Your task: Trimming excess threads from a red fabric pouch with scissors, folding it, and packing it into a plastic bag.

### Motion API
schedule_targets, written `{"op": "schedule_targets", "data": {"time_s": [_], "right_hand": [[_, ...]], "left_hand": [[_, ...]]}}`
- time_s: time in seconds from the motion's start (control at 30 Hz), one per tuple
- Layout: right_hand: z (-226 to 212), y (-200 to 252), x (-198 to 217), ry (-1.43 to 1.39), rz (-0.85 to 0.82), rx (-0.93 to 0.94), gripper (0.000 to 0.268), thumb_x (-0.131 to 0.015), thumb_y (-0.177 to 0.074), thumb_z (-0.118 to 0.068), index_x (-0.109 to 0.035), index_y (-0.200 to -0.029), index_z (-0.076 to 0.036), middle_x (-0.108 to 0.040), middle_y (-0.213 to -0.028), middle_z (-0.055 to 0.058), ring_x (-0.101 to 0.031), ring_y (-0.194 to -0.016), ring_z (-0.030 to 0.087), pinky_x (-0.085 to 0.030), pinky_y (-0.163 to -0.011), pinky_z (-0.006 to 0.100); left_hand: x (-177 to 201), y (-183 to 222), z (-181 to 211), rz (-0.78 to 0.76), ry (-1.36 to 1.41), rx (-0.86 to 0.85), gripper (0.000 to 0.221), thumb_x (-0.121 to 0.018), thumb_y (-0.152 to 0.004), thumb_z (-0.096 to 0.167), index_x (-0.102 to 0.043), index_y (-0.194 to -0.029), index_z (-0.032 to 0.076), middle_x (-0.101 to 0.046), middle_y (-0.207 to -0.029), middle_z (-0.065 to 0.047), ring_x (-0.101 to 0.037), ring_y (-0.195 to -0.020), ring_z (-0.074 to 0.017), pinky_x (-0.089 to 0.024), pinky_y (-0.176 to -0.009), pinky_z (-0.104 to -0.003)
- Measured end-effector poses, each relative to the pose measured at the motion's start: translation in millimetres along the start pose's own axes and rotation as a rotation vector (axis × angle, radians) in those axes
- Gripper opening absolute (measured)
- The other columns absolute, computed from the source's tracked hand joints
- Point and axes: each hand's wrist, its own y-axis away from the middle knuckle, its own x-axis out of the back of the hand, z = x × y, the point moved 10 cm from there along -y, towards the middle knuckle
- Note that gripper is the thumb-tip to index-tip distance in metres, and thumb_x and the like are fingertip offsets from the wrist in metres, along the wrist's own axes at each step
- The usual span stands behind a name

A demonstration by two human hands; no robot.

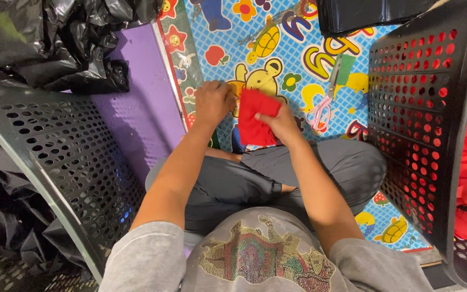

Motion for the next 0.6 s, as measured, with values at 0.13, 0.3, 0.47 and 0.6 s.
{"op": "schedule_targets", "data": {"time_s": [0.13, 0.3, 0.47, 0.6], "right_hand": [[-91.4, 35.2, -27.9, 0.321, -0.301, 0.149, 0.043, -0.079, -0.085, -0.013, -0.065, -0.125, -0.006, -0.058, -0.144, 0.023, -0.053, -0.133, 0.048, -0.048, -0.102, 0.055], [-75.3, 28.4, -46.6, 0.482, -0.488, 0.166, 0.034, -0.074, -0.087, -0.013, -0.061, -0.117, -0.002, -0.037, -0.162, 0.023, -0.046, -0.137, 0.053, -0.051, -0.101, 0.056], [-47.8, 18.9, -46.9, 0.491, -0.478, 0.173, 0.033, -0.073, -0.088, -0.009, -0.062, -0.118, 0.000, -0.027, -0.169, 0.013, -0.042, -0.140, 0.054, -0.051, -0.100, 0.055], [-52.7, 21.7, -45.6, 0.501, -0.474, 0.147, 0.035, -0.073, -0.089, -0.014, -0.062, -0.121, -0.002, -0.036, -0.164, 0.017, -0.046, -0.136, 0.054, -0.055, -0.093, 0.055]], "left_hand": [[-30.4, 1.3, -14.6, -0.113, 0.017, 0.036, 0.013, -0.071, -0.084, 0.033, -0.072, -0.095, 0.026, -0.063, -0.089, 0.001, -0.062, -0.094, -0.0236, -0.051, -0.076, -0.040], [-20.7, -2.7, -18.0, -0.126, 0.157, 0.095, 0.001, -0.074, -0.088, 0.025, -0.075, -0.087, 0.024, -0.066, -0.084, 0.002, -0.065, -0.091, -0.0211, -0.049, -0.076, -0.037], [-18.5, -7.7, -25.1, -0.078, 0.192, 0.099, 0.003, -0.075, -0.088, 0.020, -0.072, -0.090, 0.020, -0.064, -0.084, 0.001, -0.066, -0.089, -0.0234, -0.049, -0.071, -0.036], [18.3, -13.2, -9.5, 0.012, 0.098, 0.063, 0.021, -0.082, -0.083, 0.017, -0.071, -0.101, 0.018, -0.059, -0.099, 0.000, -0.059, -0.095, -0.0235, -0.045, -0.071, -0.038]]}}
